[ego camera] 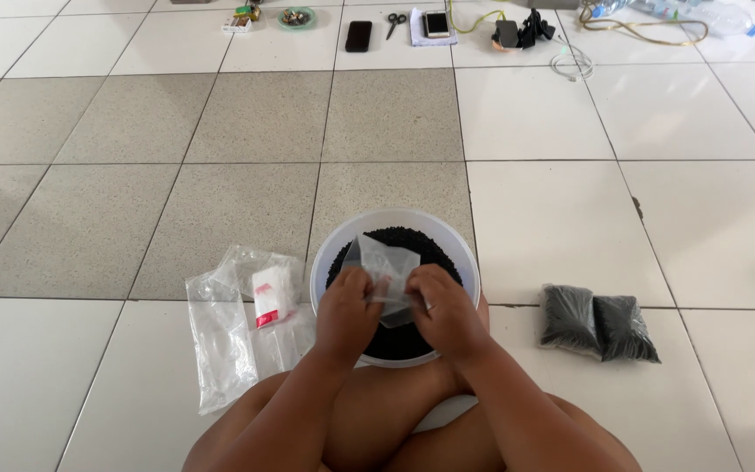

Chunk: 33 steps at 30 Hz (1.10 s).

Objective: The person is scooping black granular material from a large white bucket into small clear plastic bags using a small white scoop.

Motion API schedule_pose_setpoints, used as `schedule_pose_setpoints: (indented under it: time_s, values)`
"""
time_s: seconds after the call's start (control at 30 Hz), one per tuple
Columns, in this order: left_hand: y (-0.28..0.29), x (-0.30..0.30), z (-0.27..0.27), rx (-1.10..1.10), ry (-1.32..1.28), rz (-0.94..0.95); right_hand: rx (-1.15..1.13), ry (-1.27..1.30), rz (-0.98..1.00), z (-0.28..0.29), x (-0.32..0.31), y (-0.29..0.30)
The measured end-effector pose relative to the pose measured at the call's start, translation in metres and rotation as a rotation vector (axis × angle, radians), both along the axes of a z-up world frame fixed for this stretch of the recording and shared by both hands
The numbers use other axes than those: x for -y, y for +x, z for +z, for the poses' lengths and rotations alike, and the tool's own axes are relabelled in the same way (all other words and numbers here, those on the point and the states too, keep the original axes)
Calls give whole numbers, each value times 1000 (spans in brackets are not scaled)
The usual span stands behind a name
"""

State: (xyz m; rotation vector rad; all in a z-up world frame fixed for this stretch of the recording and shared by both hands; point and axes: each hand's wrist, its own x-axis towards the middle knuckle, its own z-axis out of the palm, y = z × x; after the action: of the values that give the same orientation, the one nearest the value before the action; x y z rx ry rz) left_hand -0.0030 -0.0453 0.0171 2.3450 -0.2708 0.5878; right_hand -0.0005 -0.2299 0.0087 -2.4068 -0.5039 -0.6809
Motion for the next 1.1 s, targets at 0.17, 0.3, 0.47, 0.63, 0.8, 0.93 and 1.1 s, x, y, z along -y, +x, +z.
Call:
schedule_pose_setpoints:
  time_s: [0.17, 0.3, 0.47, 0.63, 0.8, 0.93, 1.1]
  values:
    - [1, -1, 4, 27, -227, 63, -137, 113, 61, 21, -4, -2]
    - [7, -2, 11, -487, -943, -116, -467, 226, 77, 15, 6, 9]
    - [17, 5, 8, -847, -1315, -246, -814, 669, 113, -3, 17, 21]
    - [21, -1, -29, -956, -1485, -424, -929, 1326, 441, 2, 14, 8]
    - [23, -9, -26, -928, -1621, -669, -957, 1639, 844, -13, 6, 13]
    - [13, -1, 2, -778, -1664, -667, -928, 1680, 752, -3, 7, 9]
    - [3, -3, 24, -381, -361, -99, -773, 965, 300, -16, -2, 9]
